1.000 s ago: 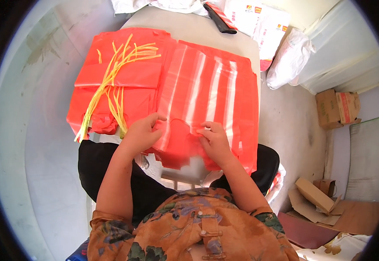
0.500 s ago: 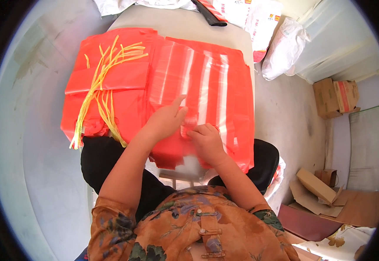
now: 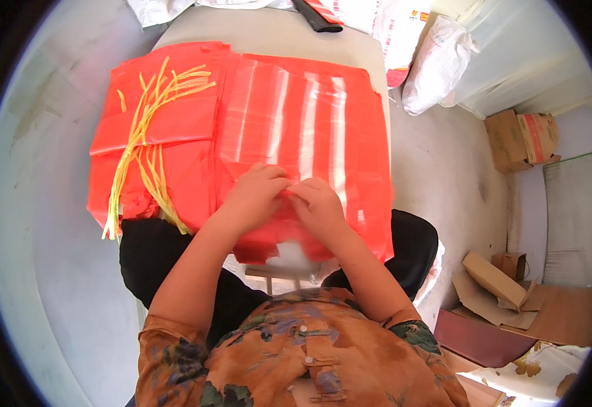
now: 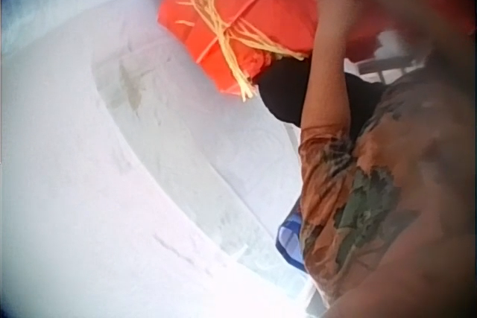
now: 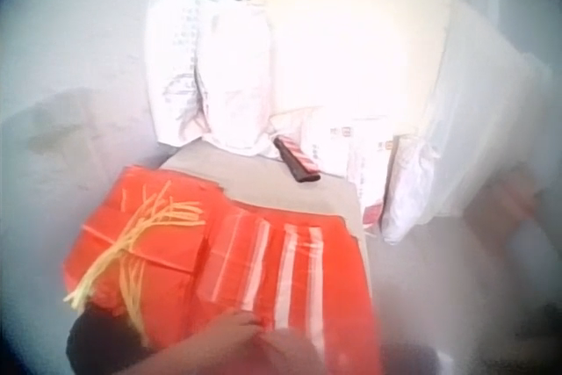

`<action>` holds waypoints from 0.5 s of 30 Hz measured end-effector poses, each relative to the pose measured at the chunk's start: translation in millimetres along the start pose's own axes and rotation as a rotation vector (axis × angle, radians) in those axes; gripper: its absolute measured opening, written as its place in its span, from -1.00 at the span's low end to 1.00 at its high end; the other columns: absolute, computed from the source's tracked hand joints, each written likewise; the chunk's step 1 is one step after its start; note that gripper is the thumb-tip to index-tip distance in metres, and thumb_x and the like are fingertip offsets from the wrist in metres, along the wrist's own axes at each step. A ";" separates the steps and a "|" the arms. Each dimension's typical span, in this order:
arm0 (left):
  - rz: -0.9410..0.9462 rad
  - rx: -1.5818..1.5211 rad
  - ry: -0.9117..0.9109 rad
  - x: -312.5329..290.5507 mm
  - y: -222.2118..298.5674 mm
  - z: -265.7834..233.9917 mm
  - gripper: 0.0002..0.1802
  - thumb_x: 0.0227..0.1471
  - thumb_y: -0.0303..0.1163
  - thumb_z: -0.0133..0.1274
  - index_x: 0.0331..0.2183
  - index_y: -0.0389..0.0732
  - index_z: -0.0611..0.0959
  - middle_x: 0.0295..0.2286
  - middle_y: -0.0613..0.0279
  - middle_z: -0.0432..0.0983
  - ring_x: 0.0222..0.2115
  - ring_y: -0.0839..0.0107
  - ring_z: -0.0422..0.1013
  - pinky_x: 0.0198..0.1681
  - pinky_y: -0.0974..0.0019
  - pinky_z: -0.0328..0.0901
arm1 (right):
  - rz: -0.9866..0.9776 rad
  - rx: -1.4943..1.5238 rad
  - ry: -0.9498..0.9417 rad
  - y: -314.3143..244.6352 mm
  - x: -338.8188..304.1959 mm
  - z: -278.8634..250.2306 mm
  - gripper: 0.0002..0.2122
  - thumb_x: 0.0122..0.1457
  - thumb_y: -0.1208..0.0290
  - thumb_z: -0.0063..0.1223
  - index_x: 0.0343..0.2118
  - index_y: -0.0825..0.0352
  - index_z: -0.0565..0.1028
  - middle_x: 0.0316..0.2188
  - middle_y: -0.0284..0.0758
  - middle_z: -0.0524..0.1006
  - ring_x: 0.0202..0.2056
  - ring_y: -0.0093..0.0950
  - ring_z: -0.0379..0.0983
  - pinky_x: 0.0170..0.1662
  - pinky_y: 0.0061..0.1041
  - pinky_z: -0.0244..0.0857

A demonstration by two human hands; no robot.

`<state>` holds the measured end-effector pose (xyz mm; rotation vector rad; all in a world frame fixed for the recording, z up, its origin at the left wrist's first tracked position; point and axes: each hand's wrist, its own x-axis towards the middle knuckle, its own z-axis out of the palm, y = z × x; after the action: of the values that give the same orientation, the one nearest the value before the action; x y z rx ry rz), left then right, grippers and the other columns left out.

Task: The person folds red paper sheets, stacks them, and secures the bundle with a yellow tie.

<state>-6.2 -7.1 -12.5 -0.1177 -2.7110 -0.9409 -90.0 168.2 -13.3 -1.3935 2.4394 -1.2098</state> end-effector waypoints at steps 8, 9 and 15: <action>-0.361 -0.536 0.027 2.7 -32.3 19.1 -0.85 0.15 -0.44 0.11 -0.26 -0.32 0.67 -0.42 0.15 0.58 -0.38 0.23 0.47 -0.23 0.26 0.37 | 0.401 0.172 0.263 54.5 -3.4 -61.6 -0.66 0.33 0.39 0.05 0.13 0.35 0.47 0.12 -0.23 0.47 0.08 -0.38 0.44 0.14 -0.39 0.30; -0.359 -0.539 0.030 2.1 -33.8 19.8 -0.85 0.15 -0.44 0.11 -0.26 -0.32 0.67 -0.42 0.15 0.58 -0.38 0.23 0.47 -0.23 0.26 0.37 | 0.498 0.278 0.282 72.9 -10.1 -67.8 -0.61 0.36 0.36 0.02 0.20 0.36 0.39 0.18 -0.22 0.42 0.11 -0.40 0.42 0.18 -0.40 0.28; -0.506 -0.763 0.024 0.6 -32.5 17.9 -0.81 0.26 -0.38 0.07 -0.28 -0.32 0.66 -0.47 0.38 0.48 -0.41 0.61 0.33 -0.32 0.42 0.29 | 0.611 0.431 0.176 89.7 -12.8 -69.6 -0.48 0.41 0.34 -0.07 0.37 0.36 0.16 0.34 -0.17 0.21 0.30 -0.37 0.22 0.34 -0.38 0.08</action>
<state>-16.1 -21.6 -45.1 0.4486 -2.2342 -2.0535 -174.3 243.7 -29.3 -0.4003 2.2416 -1.5818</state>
